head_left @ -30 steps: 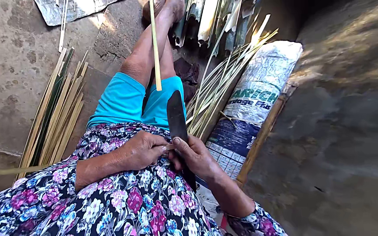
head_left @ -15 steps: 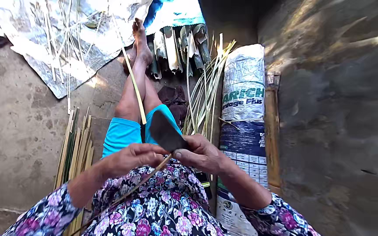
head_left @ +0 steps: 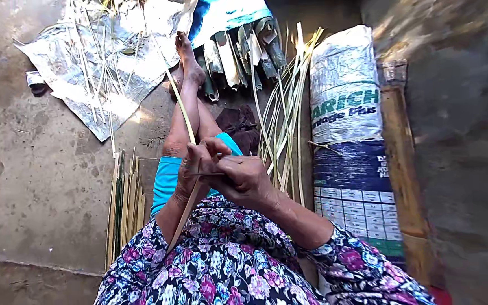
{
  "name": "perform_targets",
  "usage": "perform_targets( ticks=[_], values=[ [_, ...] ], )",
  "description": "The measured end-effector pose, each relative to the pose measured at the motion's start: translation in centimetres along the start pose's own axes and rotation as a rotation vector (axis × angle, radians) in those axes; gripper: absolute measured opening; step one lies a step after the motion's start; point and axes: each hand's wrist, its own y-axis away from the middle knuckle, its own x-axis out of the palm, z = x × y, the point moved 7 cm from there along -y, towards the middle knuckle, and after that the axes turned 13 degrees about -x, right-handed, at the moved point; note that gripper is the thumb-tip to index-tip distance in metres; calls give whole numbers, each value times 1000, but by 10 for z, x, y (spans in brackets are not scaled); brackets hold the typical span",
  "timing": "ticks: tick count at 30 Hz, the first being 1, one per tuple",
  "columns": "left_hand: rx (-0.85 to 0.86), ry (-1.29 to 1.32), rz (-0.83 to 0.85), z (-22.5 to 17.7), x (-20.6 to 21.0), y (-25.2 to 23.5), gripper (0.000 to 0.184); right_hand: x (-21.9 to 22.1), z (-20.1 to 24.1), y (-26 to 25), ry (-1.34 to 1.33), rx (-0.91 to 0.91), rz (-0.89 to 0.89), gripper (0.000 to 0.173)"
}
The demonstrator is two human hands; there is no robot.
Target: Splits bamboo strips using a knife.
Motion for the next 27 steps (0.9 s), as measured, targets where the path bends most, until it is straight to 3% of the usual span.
perform_targets(
  ticks=[3, 7, 11, 14, 17, 19, 22, 25, 27],
  values=[
    [118, -152, -127, -16, -20, 5, 57, -2, 20, 3, 146, -229, -3, 32],
    [215, -41, -418, -47, -66, 0, 66, 0, 53, 20, 79, -408, 136, 32],
    [111, -63, -63, -41, -26, 4, 73, -16, 53, 15, 84, -458, 172, 29],
    [-125, 106, 124, -22, 10, 13, 85, -36, 27, 7, 172, -321, 43, 29],
    [-232, 205, 166, -7, 19, 23, 62, -64, -1, -2, 168, -140, -54, 28],
    [-159, 124, 59, -8, 16, 27, 35, -63, -13, -2, -7, 25, -64, 28],
    [-37, -7, -174, -10, 9, 28, 19, -41, -23, 7, -354, 331, -48, 33],
    [-62, 60, -254, 5, 11, 31, 21, -11, -19, 16, -466, 495, 117, 63],
    [-110, 93, -319, 10, 6, 32, 28, 1, -12, 18, -448, 433, 213, 75]
  ],
)
